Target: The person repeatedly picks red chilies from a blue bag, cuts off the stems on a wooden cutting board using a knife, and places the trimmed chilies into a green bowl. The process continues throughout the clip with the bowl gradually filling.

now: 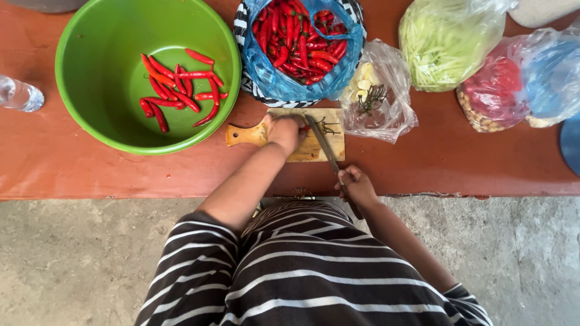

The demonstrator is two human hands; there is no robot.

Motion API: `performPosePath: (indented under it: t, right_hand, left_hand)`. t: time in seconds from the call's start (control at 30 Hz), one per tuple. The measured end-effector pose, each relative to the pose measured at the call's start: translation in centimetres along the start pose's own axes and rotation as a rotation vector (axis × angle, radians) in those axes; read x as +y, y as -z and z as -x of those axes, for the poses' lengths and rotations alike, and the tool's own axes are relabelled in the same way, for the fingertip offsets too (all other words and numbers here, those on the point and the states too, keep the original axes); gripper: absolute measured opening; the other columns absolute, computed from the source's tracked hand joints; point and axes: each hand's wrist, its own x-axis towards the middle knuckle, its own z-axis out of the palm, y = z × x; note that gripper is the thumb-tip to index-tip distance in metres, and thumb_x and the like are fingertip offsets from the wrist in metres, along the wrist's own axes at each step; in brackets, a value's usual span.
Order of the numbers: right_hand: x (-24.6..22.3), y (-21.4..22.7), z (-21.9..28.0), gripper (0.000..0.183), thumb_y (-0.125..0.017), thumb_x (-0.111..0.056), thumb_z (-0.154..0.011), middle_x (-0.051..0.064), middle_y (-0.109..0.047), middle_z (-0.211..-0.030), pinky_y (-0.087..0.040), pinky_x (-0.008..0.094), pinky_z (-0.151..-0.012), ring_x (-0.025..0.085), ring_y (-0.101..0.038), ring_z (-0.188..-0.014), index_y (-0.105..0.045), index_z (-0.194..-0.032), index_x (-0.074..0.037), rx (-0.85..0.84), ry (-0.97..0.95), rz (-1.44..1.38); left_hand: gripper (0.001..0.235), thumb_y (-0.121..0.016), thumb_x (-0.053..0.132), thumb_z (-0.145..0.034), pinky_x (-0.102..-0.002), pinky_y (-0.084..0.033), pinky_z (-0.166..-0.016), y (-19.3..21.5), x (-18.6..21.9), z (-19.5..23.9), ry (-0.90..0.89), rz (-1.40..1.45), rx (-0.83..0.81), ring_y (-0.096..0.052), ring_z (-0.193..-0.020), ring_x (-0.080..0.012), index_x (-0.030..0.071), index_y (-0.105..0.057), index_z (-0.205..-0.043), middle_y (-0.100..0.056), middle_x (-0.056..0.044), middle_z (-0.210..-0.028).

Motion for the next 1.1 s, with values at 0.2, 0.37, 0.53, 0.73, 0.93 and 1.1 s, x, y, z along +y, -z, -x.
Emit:
performPosePath:
  t: [0.2,0.37,0.53,0.73,0.93,1.1]
  right_hand:
    - [1.4,1.0,-0.3,0.019,-0.057,-0.026,-0.103,0.010,-0.067,-0.079,-0.049,0.032,-0.055,0.016,-0.059,-0.060,-0.056,-0.096,-0.008,-0.012,-0.011,-0.059]
    - [2.0,2.0,-0.7,0.019,-0.058,-0.026,-0.102,0.011,-0.068,-0.079,-0.050,0.033,-0.056,0.019,-0.062,-0.061,-0.055,-0.095,-0.008,-0.052,0.014,-0.094]
    - [2.2,2.7,-0.6,0.018,-0.058,-0.025,-0.102,0.010,-0.068,-0.080,-0.051,0.032,-0.059,0.017,-0.062,-0.063,-0.054,-0.095,-0.009,-0.108,0.090,-0.147]
    - [2.9,2.6,-0.6,0.016,-0.059,-0.024,-0.102,0.008,-0.068,-0.080,-0.051,0.031,-0.059,0.015,-0.062,-0.064,-0.056,-0.095,-0.009,-0.138,0.104,-0.079]
    - [3.4,1.9,-0.3,0.016,-0.059,-0.022,-0.102,0.008,-0.066,-0.078,-0.051,0.031,-0.057,0.015,-0.061,-0.062,-0.056,-0.095,-0.008,-0.152,0.087,-0.076]
    - [2.7,1.6,0.7,0.017,-0.058,-0.023,-0.102,0.009,-0.067,-0.078,-0.050,0.031,-0.056,0.015,-0.061,-0.061,-0.056,-0.095,-0.008,-0.105,0.057,-0.059]
  left_hand:
    - [0.019,-0.075,0.033,-0.084,-0.050,-0.026,-0.103,3.7,0.9,2.4,0.114,0.225,-0.081,-0.070,-0.091,-0.0191,0.021,-0.077,-0.099,-0.077,-0.001,-0.092]
    - [0.025,-0.077,0.032,-0.087,-0.033,-0.055,-0.079,5.1,-0.7,3.7,0.049,0.812,-0.025,-0.069,-0.080,-0.0139,0.014,-0.075,-0.104,-0.077,-0.002,-0.090]
    - [0.028,-0.078,0.034,-0.085,-0.036,-0.052,-0.084,3.0,-2.0,2.5,0.136,0.542,-0.014,-0.073,-0.083,-0.0183,0.013,-0.073,-0.103,-0.078,-0.004,-0.092]
    - [0.020,-0.067,0.034,-0.088,-0.057,-0.023,-0.102,-0.6,-1.6,0.6,0.235,0.164,-0.057,-0.068,-0.104,-0.0278,0.022,-0.073,-0.103,-0.074,-0.007,-0.099]
    - [0.022,-0.060,0.037,-0.096,-0.054,-0.024,-0.106,-0.6,-1.2,0.4,0.235,0.048,-0.087,-0.069,-0.097,-0.0271,0.020,-0.074,-0.101,-0.076,-0.009,-0.094]
    - [0.026,-0.058,0.037,-0.095,-0.057,-0.021,-0.108,0.2,-0.6,0.4,0.243,0.008,-0.137,-0.069,-0.099,-0.0272,0.019,-0.075,-0.102,-0.076,-0.011,-0.095]
